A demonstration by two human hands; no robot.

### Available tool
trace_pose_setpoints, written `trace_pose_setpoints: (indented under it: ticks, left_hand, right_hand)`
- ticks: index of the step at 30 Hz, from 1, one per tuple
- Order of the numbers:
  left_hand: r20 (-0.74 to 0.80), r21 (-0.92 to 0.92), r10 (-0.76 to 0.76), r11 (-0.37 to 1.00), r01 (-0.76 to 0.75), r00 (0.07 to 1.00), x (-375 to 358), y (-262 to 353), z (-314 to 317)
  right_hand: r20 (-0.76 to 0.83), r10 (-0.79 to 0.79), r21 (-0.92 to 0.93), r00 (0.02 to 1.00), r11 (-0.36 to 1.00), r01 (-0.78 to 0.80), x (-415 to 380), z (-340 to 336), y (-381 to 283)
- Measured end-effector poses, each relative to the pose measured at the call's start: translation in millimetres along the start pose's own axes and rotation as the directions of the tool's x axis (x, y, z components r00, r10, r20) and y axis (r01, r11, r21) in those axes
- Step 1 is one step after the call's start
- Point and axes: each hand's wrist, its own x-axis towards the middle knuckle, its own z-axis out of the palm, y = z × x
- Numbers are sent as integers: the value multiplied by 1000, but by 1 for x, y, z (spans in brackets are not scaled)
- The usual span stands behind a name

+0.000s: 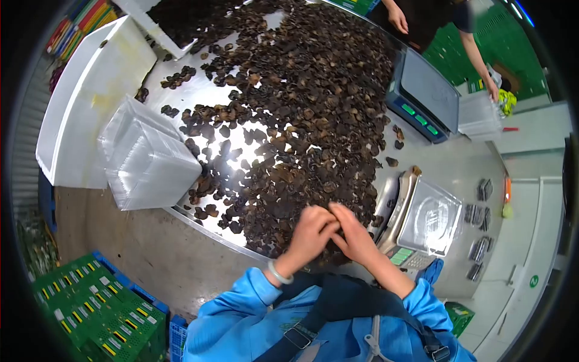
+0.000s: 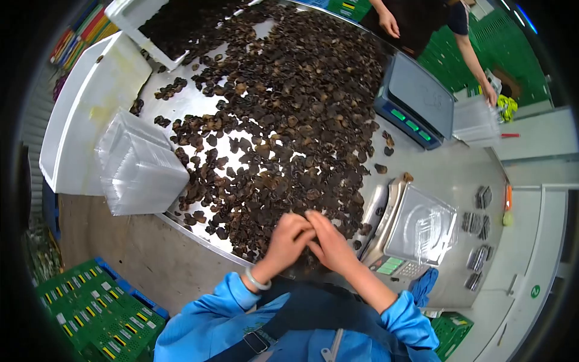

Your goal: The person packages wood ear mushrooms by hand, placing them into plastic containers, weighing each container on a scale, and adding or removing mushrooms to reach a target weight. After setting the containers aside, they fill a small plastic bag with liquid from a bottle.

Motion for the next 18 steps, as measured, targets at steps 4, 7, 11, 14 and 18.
trace_pose_setpoints:
  ticks: [4, 7, 11, 14, 18]
  left_hand:
    - [-78, 93, -76, 992, 83, 994, -14, -7, -30]
    - [-392, 424, -246, 807, 412, 886, -36, -53, -100]
    - [-310, 718, -413, 489, 496, 856, -78, -84, -128]
    - [-90, 716, -469, 582, 384, 878, -71, -54, -76]
    - [52, 575, -309, 787, 225, 950, -46, -59, -19]
  right_hand:
    - [96, 160, 14, 982, 987, -162, -42, -4, 28]
    - [159, 341, -259, 926, 920, -295, -122, -7, 78]
    - [121, 384, -357, 915, 877, -321, -186, -7, 103]
    - [19, 306, -294, 952, 912, -288, -160, 12, 92]
    - [46, 112, -202, 993, 974, -100, -67, 50, 73]
